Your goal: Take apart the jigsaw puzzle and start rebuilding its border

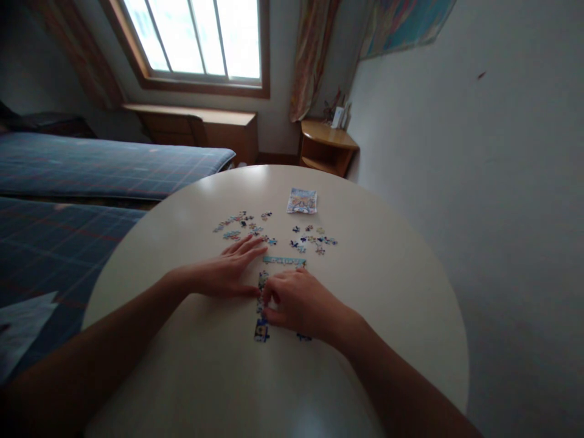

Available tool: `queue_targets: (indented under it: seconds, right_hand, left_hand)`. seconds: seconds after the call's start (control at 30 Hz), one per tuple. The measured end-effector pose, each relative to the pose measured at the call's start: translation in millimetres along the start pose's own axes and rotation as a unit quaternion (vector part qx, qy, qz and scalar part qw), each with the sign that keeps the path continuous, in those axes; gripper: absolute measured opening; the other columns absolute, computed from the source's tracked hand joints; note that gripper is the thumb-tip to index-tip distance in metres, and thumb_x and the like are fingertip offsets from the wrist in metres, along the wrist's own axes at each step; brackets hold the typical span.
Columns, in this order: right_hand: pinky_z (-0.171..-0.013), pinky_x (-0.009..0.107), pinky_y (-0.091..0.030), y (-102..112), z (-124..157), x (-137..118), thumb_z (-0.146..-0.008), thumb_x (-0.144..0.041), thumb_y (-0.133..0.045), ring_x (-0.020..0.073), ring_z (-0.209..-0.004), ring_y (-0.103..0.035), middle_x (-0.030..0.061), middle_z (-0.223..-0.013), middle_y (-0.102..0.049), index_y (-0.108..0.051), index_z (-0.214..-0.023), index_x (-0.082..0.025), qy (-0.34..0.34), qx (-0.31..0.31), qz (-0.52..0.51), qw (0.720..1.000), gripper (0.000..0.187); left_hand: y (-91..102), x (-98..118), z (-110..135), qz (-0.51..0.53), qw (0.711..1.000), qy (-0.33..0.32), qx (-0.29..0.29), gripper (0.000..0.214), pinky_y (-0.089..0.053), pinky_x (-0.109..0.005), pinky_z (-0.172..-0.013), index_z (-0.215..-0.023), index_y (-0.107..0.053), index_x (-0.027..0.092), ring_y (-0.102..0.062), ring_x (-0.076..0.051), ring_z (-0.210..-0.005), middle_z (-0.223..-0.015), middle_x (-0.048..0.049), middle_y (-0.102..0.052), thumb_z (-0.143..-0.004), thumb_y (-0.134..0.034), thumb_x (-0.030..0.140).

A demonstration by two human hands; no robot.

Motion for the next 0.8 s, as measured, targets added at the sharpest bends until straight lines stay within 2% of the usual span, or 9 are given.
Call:
queue_targets:
  seconds: [0.17, 0.43, 0.8]
  right_hand:
    - [-0.079, 0.031, -0.036, 1.4, 2.4, 0.7, -0.075, -0.026, -0.074, 0.016, -0.076, -0.06, -0.0013, -0.079, -0.069, -0.065, -0.086, -0.021, -0.009, -0.014, 0.011, 1.0, 0.015]
    - [-0.078, 0.033, -0.036, 4.0, 7.3, 4.3, -0.068, -0.043, -0.08, 0.0155, -0.068, -0.056, -0.0014, -0.074, -0.067, -0.059, -0.081, -0.02, -0.032, -0.038, 0.02, 0.999, 0.034]
    - [-0.072, 0.031, -0.035, 3.9, 1.6, 3.4, -0.076, -0.036, -0.075, 0.0151, -0.067, -0.056, -0.0006, -0.074, -0.066, -0.063, -0.083, -0.02, -0.045, -0.01, 0.027, 0.999, 0.021]
  left_hand:
    - [0.3, 0.8, 0.8, -0.004, 1.0, 0.007, -0.008, 0.099, -0.011, -0.051, -0.121, -0.154, -0.018, 0.016, 0.007, -0.036, -0.149, -0.164, -0.0163, 0.001, -0.079, -0.058, 0.069]
    - [1.8, 2.5, 0.6, -0.003, 1.0, 0.014, -0.014, 0.1, -0.01, -0.052, -0.121, -0.154, -0.018, 0.018, 0.006, -0.037, -0.149, -0.164, -0.0154, 0.001, -0.079, -0.059, 0.069]
    - [0.7, 0.3, 1.2, -0.001, 1.0, -0.005, 0.004, 0.096, -0.011, -0.053, -0.121, -0.153, -0.02, 0.021, 0.005, -0.036, -0.15, -0.165, -0.014, -0.002, -0.08, -0.056, 0.07]
Point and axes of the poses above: each hand's wrist, its own z-axis away from the middle knuckle, its own y-axis out of the back of the hand, x = y × z, the point moved 7 cm from there along -z, towards the middle knuckle
